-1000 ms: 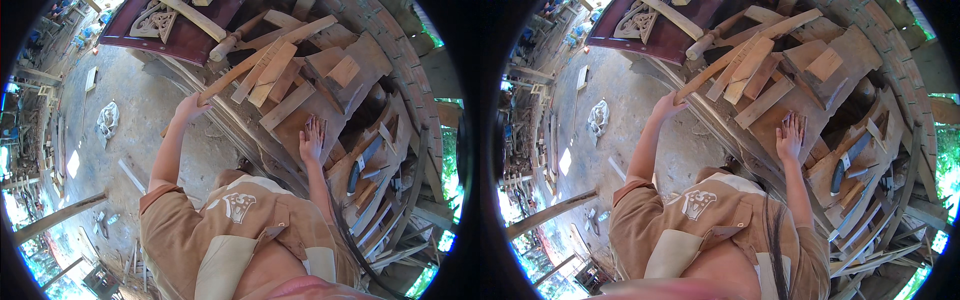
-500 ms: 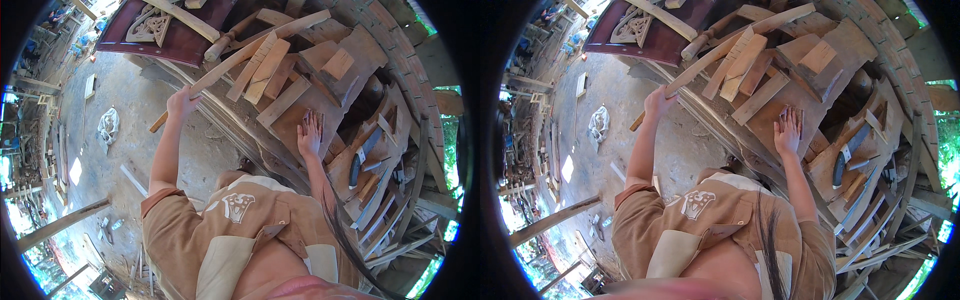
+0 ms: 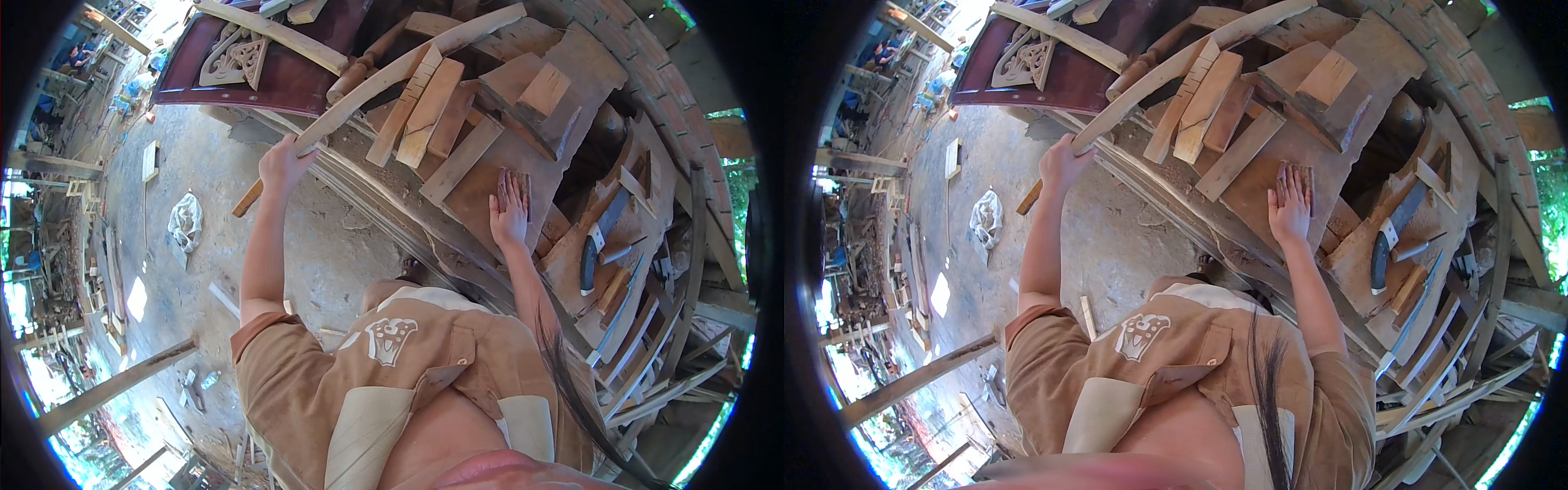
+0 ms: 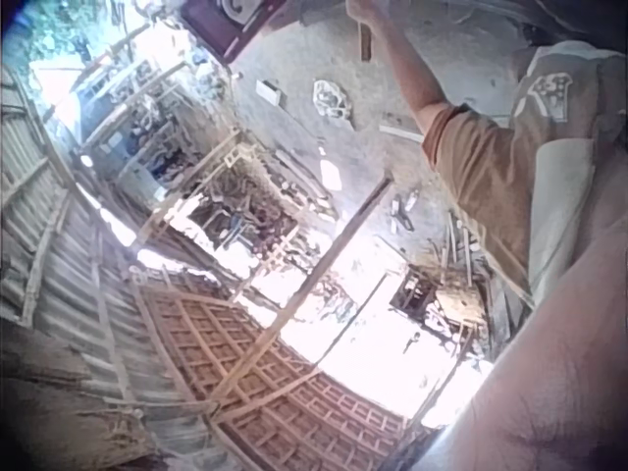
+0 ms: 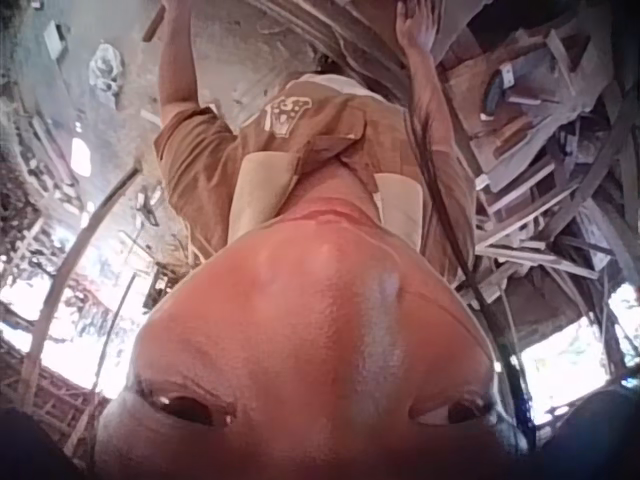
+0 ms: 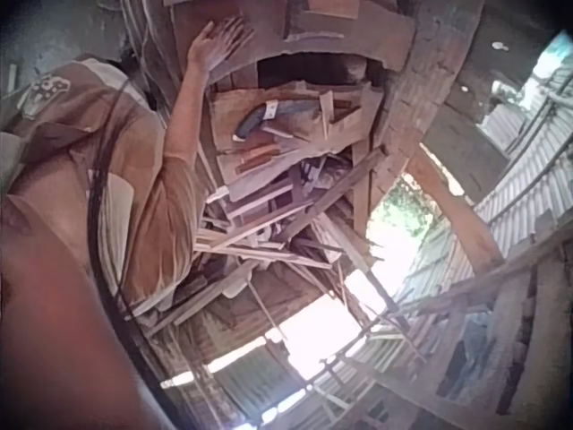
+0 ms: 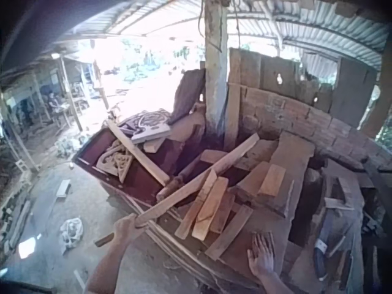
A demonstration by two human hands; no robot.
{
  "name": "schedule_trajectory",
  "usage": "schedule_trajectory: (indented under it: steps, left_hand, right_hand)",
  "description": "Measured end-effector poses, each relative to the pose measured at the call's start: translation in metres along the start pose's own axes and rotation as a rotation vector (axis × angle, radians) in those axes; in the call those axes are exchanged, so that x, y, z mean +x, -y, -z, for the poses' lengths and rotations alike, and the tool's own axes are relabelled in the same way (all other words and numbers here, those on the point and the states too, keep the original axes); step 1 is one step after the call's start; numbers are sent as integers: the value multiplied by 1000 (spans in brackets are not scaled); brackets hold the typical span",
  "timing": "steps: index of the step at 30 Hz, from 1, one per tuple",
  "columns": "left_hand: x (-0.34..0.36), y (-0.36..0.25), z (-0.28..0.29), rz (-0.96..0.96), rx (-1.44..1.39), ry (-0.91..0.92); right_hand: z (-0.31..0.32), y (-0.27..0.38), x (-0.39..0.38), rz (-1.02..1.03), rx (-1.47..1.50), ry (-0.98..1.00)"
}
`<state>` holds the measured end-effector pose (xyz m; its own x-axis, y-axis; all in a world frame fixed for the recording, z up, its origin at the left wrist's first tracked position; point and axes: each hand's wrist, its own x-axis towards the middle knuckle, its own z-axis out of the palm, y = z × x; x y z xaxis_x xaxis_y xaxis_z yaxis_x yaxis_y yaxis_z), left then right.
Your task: The person is carving and shaping a wooden block using a chisel and a mallet in a workshop.
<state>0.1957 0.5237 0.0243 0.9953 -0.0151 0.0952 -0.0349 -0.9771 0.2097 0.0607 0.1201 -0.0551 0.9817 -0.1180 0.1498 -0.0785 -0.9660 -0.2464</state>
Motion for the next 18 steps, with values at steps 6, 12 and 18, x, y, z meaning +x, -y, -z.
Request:
schedule_trajectory:
  steps: [6, 12, 18]
  left_hand:
    - [5, 9, 3, -37, 68, -181]
    - [10, 23, 14, 7, 108, -242]
    - [12, 8, 32, -7, 97, -309]
  right_hand:
    - [6, 4, -1, -11, 47, 8]
    - [7, 5, 0, 5, 81, 3]
    - [7, 3, -2, -18, 95, -34]
